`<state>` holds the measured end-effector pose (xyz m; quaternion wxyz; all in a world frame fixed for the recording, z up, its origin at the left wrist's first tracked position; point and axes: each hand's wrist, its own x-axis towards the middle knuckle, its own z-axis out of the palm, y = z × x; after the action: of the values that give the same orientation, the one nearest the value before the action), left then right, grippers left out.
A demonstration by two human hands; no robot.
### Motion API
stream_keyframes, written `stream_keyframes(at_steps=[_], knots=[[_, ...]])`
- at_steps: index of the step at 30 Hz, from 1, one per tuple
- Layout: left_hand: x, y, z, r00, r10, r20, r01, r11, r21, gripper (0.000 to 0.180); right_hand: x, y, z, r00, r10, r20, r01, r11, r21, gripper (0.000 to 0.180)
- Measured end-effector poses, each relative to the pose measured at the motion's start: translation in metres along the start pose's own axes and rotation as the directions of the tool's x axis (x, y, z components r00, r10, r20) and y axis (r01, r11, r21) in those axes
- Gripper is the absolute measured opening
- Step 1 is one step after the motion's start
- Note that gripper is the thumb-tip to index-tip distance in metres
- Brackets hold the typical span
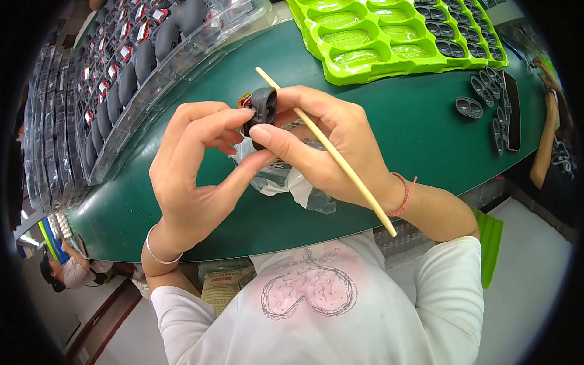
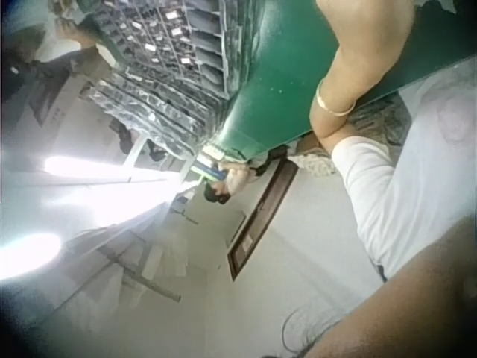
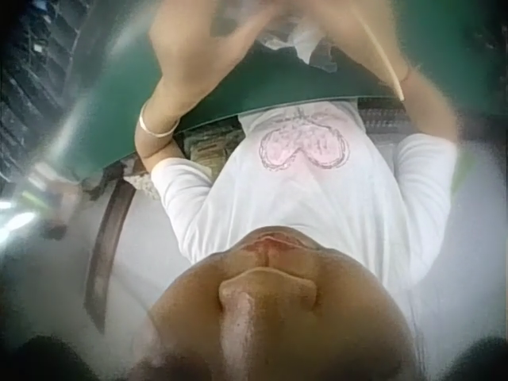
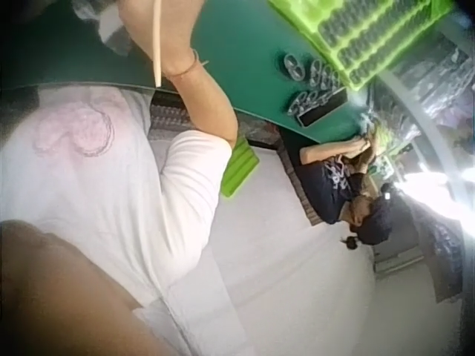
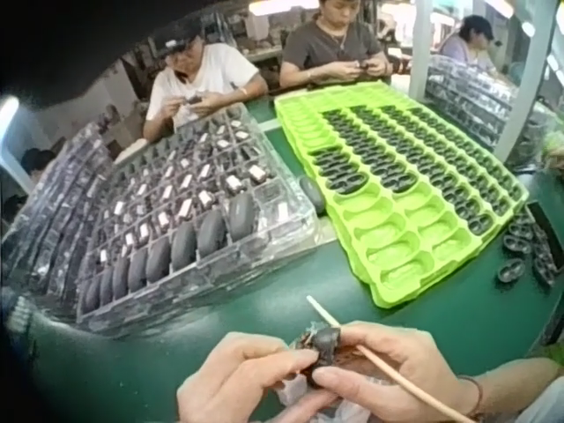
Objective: The person inserts a metal pin into the hinge of a plastic case and uses a wooden stick to push it into place before setting the case in a tray.
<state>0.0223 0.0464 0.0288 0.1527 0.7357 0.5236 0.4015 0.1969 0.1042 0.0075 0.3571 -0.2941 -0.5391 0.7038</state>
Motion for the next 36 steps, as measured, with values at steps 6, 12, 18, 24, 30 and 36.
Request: stream_keyframes(at_steps=[6,12,18,24,30,36], knots=[[-0.007,-0.002,-0.009,0.953,-0.298,-0.059,0.263,0.905,-0.336,0.032,0.001,-0.008,-0.009,0.990,0.059,0.125,-0.070,0.993,0.093,0.034],[-0.015,-0.012,-0.016,0.967,-0.213,0.138,0.246,0.921,-0.302,0.040,0.000,-0.012,-0.010,0.907,0.189,0.376,-0.267,0.949,0.167,0.038],[-0.017,-0.018,-0.015,0.941,-0.203,0.269,0.307,0.848,-0.433,0.044,0.001,-0.011,-0.011,0.864,0.273,0.423,-0.354,0.927,0.125,0.034],[-0.019,-0.017,-0.008,0.924,-0.249,0.291,0.379,0.493,-0.783,0.050,-0.004,-0.009,-0.010,0.854,0.287,0.434,-0.404,0.892,0.205,0.034],[-0.017,-0.015,-0.007,0.804,-0.504,0.317,0.506,0.298,-0.810,0.067,-0.002,-0.010,-0.010,0.845,0.294,0.447,-0.426,0.875,0.230,0.035],[-0.016,-0.015,-0.009,0.765,-0.543,0.345,0.546,0.264,-0.796,0.067,-0.003,-0.007,-0.009,0.865,0.273,0.422,-0.362,0.921,0.147,0.035]])
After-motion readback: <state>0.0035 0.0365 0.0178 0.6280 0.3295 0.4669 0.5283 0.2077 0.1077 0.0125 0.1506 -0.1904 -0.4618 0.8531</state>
